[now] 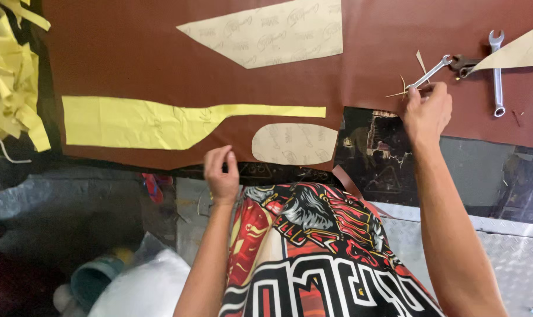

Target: The person places paper templates onto a large sheet of brown leather and secures them with metal wrenches. Using scissors, the person cuts the leather along the template outlines to create specific shapes. The person then removes the templates and the cut leather pieces.

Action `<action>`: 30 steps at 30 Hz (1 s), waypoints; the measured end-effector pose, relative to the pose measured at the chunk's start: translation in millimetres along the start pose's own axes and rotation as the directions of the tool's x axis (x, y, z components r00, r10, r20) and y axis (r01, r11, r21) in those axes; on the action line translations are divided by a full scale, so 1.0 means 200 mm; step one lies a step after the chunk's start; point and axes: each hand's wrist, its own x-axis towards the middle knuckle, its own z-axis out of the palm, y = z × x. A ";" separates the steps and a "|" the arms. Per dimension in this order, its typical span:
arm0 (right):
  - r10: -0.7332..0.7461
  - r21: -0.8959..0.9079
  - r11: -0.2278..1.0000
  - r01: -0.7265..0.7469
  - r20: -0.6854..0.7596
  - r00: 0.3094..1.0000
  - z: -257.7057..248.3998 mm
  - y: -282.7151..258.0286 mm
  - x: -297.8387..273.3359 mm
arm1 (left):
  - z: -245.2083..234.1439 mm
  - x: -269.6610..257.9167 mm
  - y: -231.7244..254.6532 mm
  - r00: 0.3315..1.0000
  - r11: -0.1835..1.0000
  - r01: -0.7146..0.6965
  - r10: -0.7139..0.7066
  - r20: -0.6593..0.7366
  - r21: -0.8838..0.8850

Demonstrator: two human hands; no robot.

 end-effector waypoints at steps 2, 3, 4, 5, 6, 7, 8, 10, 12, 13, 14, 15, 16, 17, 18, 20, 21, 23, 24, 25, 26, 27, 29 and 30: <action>-0.015 -0.106 0.994 0.005 -0.094 0.995 0.08 0.03 0.09 | -0.03 0.07 -0.08 0.996 0.993 -0.004 0.015 -0.089 0.119; -0.036 -0.153 0.988 0.017 -0.123 0.992 0.14 0.04 0.11 | -0.09 0.09 -0.11 0.990 0.982 0.015 0.013 -0.144 0.189; 0.047 -0.145 0.988 -0.056 -0.064 0.997 0.16 0.07 0.13 | -0.11 0.14 -0.14 0.989 0.973 0.027 0.006 -0.145 0.227; 0.121 -0.140 0.983 -0.119 0.005 0.993 0.18 0.11 0.16 | -0.14 0.18 -0.19 0.988 0.961 0.050 -0.008 -0.153 0.272; 0.193 -0.142 0.973 -0.182 0.075 0.978 0.19 0.14 0.19 | -0.17 0.23 -0.22 0.987 0.946 0.074 -0.023 -0.162 0.316; 0.218 -0.146 0.968 -0.204 0.084 0.972 0.20 0.17 0.21 | -0.19 0.26 -0.26 0.988 0.948 0.092 -0.048 -0.148 0.305; 0.242 -0.150 0.962 -0.227 0.093 0.966 0.20 0.19 0.22 | -0.20 0.29 -0.30 0.988 0.950 0.109 -0.073 -0.133 0.293; 0.224 -0.156 0.966 -0.205 0.111 0.968 0.16 0.21 0.21 | -0.22 0.29 -0.37 0.990 0.944 0.129 -0.105 -0.092 0.303; 0.135 -0.156 0.981 -0.116 0.119 0.984 0.07 0.18 0.19 | -0.21 0.29 -0.42 0.992 0.934 0.122 -0.114 -0.044 0.336; 0.151 -0.092 0.986 -0.139 0.143 0.978 0.01 0.13 0.17 | -0.21 0.29 -0.43 0.992 0.933 0.126 -0.118 -0.045 0.338; 0.166 -0.029 0.986 -0.164 0.168 0.972 -0.06 0.07 0.14 | -0.20 0.30 -0.43 0.992 0.931 0.130 -0.122 -0.046 0.341; 0.176 0.041 0.982 -0.187 0.195 0.965 -0.10 -0.03 0.11 | -0.21 0.30 -0.44 0.991 0.928 0.134 -0.124 -0.052 0.347; 0.010 0.112 0.993 -0.035 0.214 0.977 -0.13 -0.14 0.06 | -0.21 0.29 -0.44 0.990 0.930 0.142 -0.131 -0.055 0.340; -0.151 0.185 0.976 0.111 0.220 0.964 -0.13 -0.26 0.01 | -0.21 0.29 -0.44 0.989 0.931 0.146 -0.136 -0.053 0.334; -0.211 0.201 0.967 0.155 0.301 0.930 -0.09 -0.39 -0.04 | -0.21 0.28 -0.43 0.989 0.933 0.149 -0.140 -0.051 0.327; -0.316 0.426 0.898 0.108 0.455 0.833 0.05 -0.63 -0.17 | -0.21 0.28 -0.43 0.991 0.926 0.133 -0.126 -0.043 0.352; -0.389 0.530 0.845 0.076 0.511 0.766 0.14 -0.74 -0.20 | -0.21 0.29 -0.43 0.993 0.923 0.122 -0.113 -0.045 0.366; -0.528 0.463 0.831 0.308 0.486 0.696 0.26 -0.88 -0.25 | -0.21 0.29 -0.42 0.991 0.917 0.135 -0.131 -0.036 0.375; -0.518 0.400 0.848 0.347 0.492 0.699 0.27 -0.89 -0.27 | -0.22 0.29 -0.41 0.990 0.914 0.142 -0.141 -0.032 0.381; -0.514 0.339 0.857 0.389 0.493 0.702 0.28 -0.90 -0.28 | -0.22 0.30 -0.42 0.989 0.918 0.146 -0.145 -0.032 0.369; -0.509 0.276 0.861 0.427 0.493 0.706 0.30 -0.91 -0.29 | -0.22 0.29 -0.42 0.988 0.922 0.151 -0.149 -0.032 0.356; -0.524 0.300 0.851 0.430 0.453 0.721 0.29 -0.91 -0.29 | -0.22 0.29 -0.42 0.987 0.925 0.159 -0.158 -0.032 0.346; -0.543 0.344 0.835 0.430 0.383 0.747 0.25 -0.85 -0.31 | -0.22 0.31 -0.39 0.988 0.928 0.153 -0.154 -0.026 0.341; -0.520 0.331 0.850 0.410 0.399 0.755 0.23 -0.83 -0.32 | -0.23 0.30 -0.39 0.987 0.928 0.155 -0.158 -0.018 0.340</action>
